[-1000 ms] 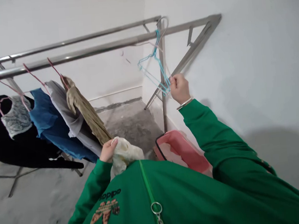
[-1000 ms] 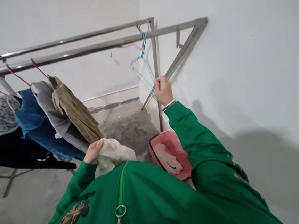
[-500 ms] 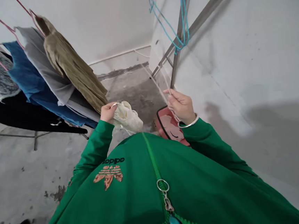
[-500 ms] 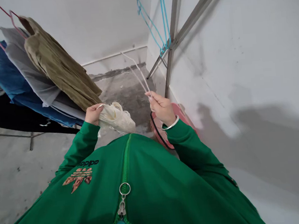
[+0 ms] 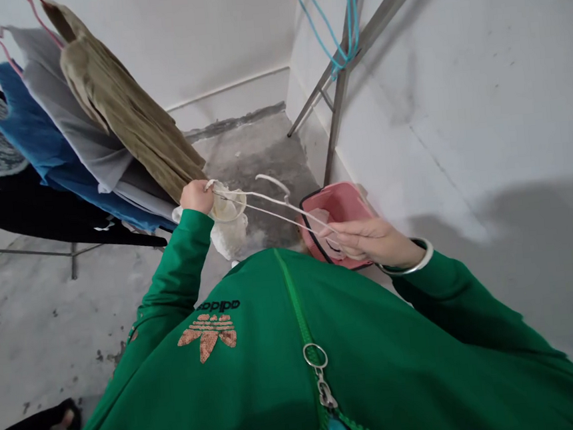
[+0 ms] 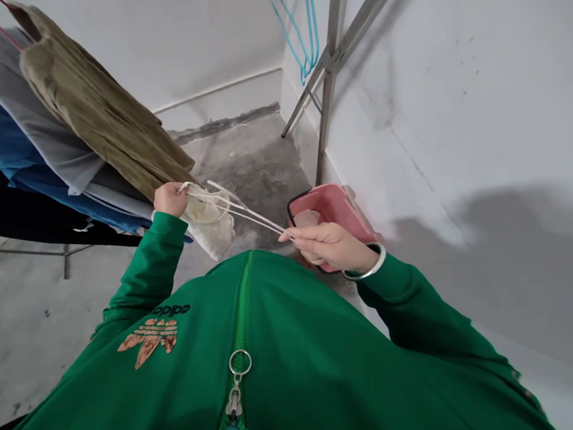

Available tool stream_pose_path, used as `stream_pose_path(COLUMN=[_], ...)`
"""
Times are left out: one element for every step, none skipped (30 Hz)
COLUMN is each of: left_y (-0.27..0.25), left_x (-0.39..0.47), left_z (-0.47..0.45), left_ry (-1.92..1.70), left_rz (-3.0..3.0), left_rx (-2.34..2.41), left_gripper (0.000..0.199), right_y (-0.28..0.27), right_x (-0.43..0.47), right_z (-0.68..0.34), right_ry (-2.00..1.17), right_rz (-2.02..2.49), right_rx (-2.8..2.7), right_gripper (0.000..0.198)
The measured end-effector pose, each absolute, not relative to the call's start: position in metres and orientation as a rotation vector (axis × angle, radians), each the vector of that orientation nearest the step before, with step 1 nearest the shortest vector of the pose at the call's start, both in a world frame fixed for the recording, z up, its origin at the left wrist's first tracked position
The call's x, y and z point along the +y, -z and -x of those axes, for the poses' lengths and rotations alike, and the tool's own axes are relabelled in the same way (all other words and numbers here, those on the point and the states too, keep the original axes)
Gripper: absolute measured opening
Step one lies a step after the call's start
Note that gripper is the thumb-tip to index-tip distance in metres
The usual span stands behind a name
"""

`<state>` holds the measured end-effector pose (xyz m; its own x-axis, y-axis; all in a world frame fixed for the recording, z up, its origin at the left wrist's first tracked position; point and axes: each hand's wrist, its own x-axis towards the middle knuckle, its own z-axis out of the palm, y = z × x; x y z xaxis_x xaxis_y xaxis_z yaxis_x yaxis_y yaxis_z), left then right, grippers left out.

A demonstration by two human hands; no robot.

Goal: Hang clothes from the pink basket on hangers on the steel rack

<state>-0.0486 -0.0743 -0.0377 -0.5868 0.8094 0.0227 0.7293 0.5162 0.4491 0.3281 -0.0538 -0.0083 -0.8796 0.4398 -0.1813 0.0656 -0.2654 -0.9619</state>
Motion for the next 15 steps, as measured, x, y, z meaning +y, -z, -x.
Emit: stream_pose_path(left_y=[0.037, 0.037, 0.036, 0.035, 0.034, 0.033, 0.032, 0.032, 0.032, 0.033, 0.034, 0.036, 0.039, 0.041, 0.044], left_x=[-0.074, -0.074, -0.074, -0.074, -0.074, -0.075, -0.075, -0.075, -0.076, -0.077, -0.078, -0.08, -0.082, -0.084, -0.085], left_z=[0.048, 0.047, 0.046, 0.046, 0.045, 0.044, 0.043, 0.042, 0.04, 0.036, 0.032, 0.027, 0.022, 0.016, 0.01], left_ry=[-0.602, -0.577, -0.547, -0.513, -0.483, -0.454, -0.431, -0.413, -0.402, -0.399, -0.402, -0.416, -0.445, -0.485, -0.535], left_rz=[-1.324, -1.333, -1.349, -1.372, -1.402, -1.44, -1.485, -1.537, -1.595, -1.66, -1.729, -1.8, -1.869, -1.937, -2.002], left_rx=[2.571, 2.583, 2.6, 2.617, 2.632, 2.639, 2.634, 2.616, 2.586, 2.544, 2.49, 2.425, 2.357, 2.291, 2.229], left_gripper=[0.018, 0.019, 0.02, 0.021, 0.023, 0.024, 0.024, 0.025, 0.024, 0.023, 0.022, 0.021, 0.021, 0.021, 0.023], right_y=[0.01, 0.012, 0.015, 0.018, 0.02, 0.022, 0.024, 0.026, 0.027, 0.028, 0.03, 0.033, 0.037, 0.041, 0.047], right_x=[-0.055, -0.056, -0.057, -0.057, -0.057, -0.057, -0.057, -0.057, -0.056, -0.056, -0.055, -0.054, -0.052, -0.05, -0.048], right_z=[-0.325, -0.322, -0.32, -0.319, -0.318, -0.317, -0.316, -0.315, -0.313, -0.31, -0.307, -0.302, -0.297, -0.292, -0.287], right_ry=[-2.273, -2.308, -2.341, -2.371, -2.398, -2.419, -2.431, -2.433, -2.434, -2.435, -2.436, -2.435, -2.439, -2.45, -2.467], right_rz=[0.611, 0.607, 0.611, 0.618, 0.628, 0.637, 0.646, 0.651, 0.658, 0.664, 0.67, 0.67, 0.665, 0.653, 0.636], right_rx=[-1.719, -1.702, -1.685, -1.667, -1.649, -1.631, -1.613, -1.594, -1.577, -1.562, -1.55, -1.539, -1.528, -1.517, -1.506], right_gripper=[0.043, 0.044, 0.045, 0.045, 0.045, 0.045, 0.045, 0.045, 0.045, 0.044, 0.043, 0.042, 0.041, 0.041, 0.042])
